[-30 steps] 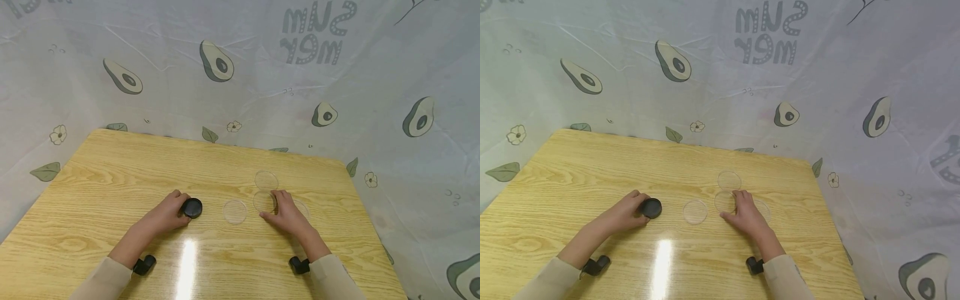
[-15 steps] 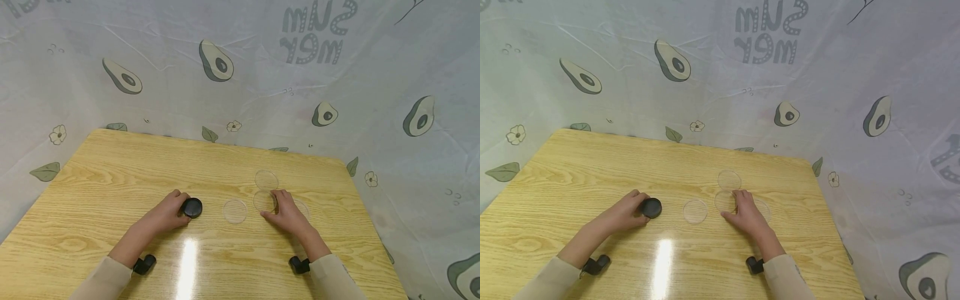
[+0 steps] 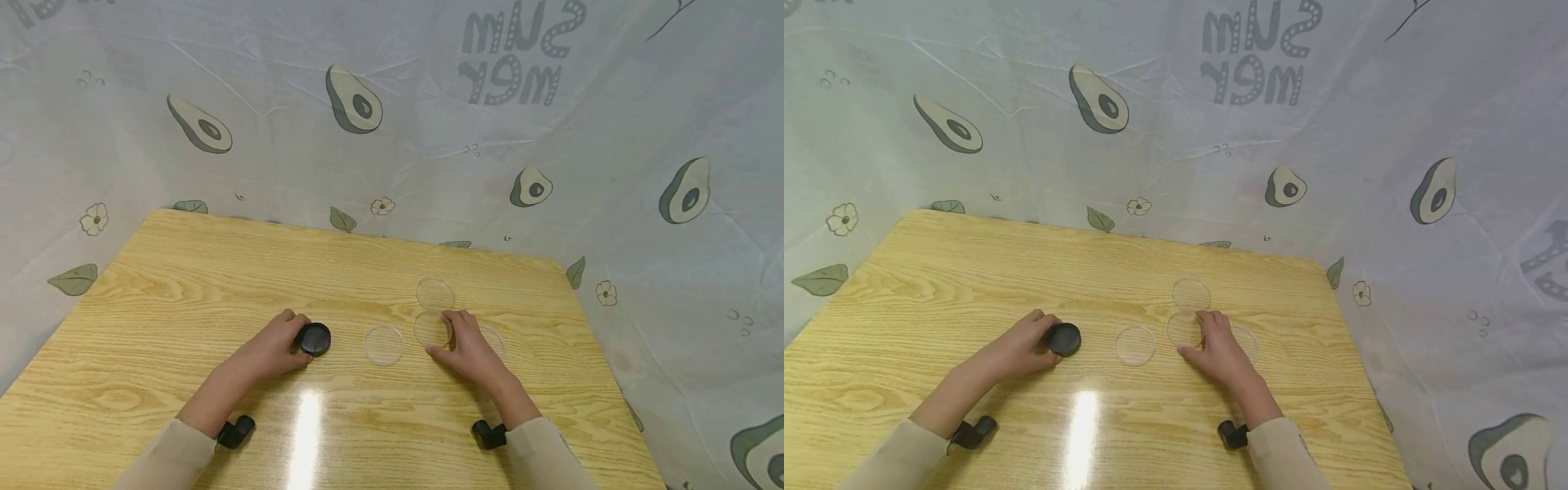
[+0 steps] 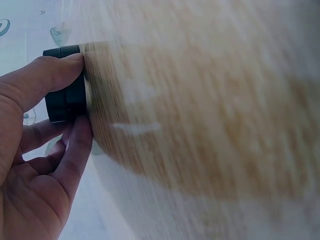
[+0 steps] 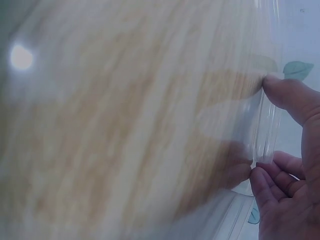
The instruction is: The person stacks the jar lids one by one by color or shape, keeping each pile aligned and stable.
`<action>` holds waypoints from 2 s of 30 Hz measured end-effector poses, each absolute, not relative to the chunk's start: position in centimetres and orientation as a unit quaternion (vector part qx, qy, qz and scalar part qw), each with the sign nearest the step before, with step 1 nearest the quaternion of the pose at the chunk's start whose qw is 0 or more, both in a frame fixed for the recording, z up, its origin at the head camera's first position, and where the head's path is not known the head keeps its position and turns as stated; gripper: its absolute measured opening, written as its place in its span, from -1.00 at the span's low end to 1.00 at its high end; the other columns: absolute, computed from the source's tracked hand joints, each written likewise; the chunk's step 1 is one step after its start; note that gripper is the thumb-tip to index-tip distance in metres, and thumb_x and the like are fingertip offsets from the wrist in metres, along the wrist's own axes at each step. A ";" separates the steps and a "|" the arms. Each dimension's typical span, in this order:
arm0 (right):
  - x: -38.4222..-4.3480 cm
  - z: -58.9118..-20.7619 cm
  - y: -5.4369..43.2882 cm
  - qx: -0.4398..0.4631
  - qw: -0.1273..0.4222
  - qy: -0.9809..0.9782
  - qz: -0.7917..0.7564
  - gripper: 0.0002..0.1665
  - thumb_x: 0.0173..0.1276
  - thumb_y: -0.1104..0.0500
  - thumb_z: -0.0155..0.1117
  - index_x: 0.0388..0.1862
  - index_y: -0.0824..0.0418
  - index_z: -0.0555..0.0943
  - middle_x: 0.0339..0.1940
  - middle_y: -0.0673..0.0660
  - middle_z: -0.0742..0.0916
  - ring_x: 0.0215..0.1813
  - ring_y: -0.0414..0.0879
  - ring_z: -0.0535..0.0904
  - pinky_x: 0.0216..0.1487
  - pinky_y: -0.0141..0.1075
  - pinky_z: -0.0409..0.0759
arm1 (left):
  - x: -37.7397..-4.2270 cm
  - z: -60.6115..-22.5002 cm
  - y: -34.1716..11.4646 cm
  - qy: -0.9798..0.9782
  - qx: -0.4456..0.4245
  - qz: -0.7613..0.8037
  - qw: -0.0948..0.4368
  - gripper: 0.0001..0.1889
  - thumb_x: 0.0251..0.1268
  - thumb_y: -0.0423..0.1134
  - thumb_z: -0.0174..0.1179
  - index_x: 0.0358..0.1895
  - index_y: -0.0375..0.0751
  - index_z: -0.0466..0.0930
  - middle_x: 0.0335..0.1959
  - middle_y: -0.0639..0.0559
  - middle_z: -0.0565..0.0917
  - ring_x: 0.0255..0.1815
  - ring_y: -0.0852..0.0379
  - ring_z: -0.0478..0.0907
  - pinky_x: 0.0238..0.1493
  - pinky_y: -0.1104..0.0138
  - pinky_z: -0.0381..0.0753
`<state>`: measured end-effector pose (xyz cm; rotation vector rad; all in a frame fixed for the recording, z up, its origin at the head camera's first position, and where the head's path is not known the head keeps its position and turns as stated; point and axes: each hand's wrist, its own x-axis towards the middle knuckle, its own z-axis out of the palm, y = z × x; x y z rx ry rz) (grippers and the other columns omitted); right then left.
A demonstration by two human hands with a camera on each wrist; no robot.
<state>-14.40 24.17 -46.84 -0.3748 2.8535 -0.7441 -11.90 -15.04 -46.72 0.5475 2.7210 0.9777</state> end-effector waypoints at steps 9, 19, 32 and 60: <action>-14.3 -47.0 24.0 -0.121 0.093 0.949 -0.275 -0.02 0.40 -0.14 0.46 0.57 0.31 0.28 0.41 0.35 0.45 0.39 0.22 0.45 0.35 0.21 0.51 | -11.9 -46.9 -15.2 0.920 0.191 0.330 0.091 -0.50 0.20 -0.30 0.50 0.17 -0.37 0.57 -0.15 -0.10 0.50 -0.22 0.10 0.38 -0.14 0.19 0.47; -14.0 -46.5 22.6 -0.154 0.091 0.939 -0.295 -0.05 0.36 -0.08 0.52 0.55 0.30 0.33 0.42 0.31 0.48 0.45 0.22 0.44 0.41 0.22 0.48 | -11.9 -47.1 -15.2 0.917 0.191 0.339 0.087 -0.51 0.20 -0.31 0.49 0.17 -0.35 0.58 -0.15 -0.10 0.50 -0.21 0.10 0.38 -0.12 0.19 0.48; -13.5 -46.2 20.4 -0.191 0.122 0.929 -0.291 -0.06 0.36 -0.10 0.51 0.56 0.25 0.34 0.46 0.26 0.46 0.47 0.15 0.45 0.46 0.13 0.48 | -11.9 -47.1 -15.1 0.918 0.193 0.335 0.083 -0.52 0.19 -0.32 0.50 0.16 -0.34 0.58 -0.15 -0.10 0.52 -0.19 0.10 0.40 -0.09 0.16 0.52; -13.1 -46.1 18.0 -0.231 0.119 0.927 -0.272 -0.03 0.32 -0.13 0.54 0.56 0.22 0.35 0.38 0.18 0.52 0.35 0.03 0.51 0.37 0.04 0.56 | -11.9 -47.1 -15.1 0.918 0.191 0.335 0.088 -0.51 0.20 -0.31 0.50 0.18 -0.35 0.58 -0.16 -0.09 0.50 -0.22 0.11 0.38 -0.15 0.21 0.48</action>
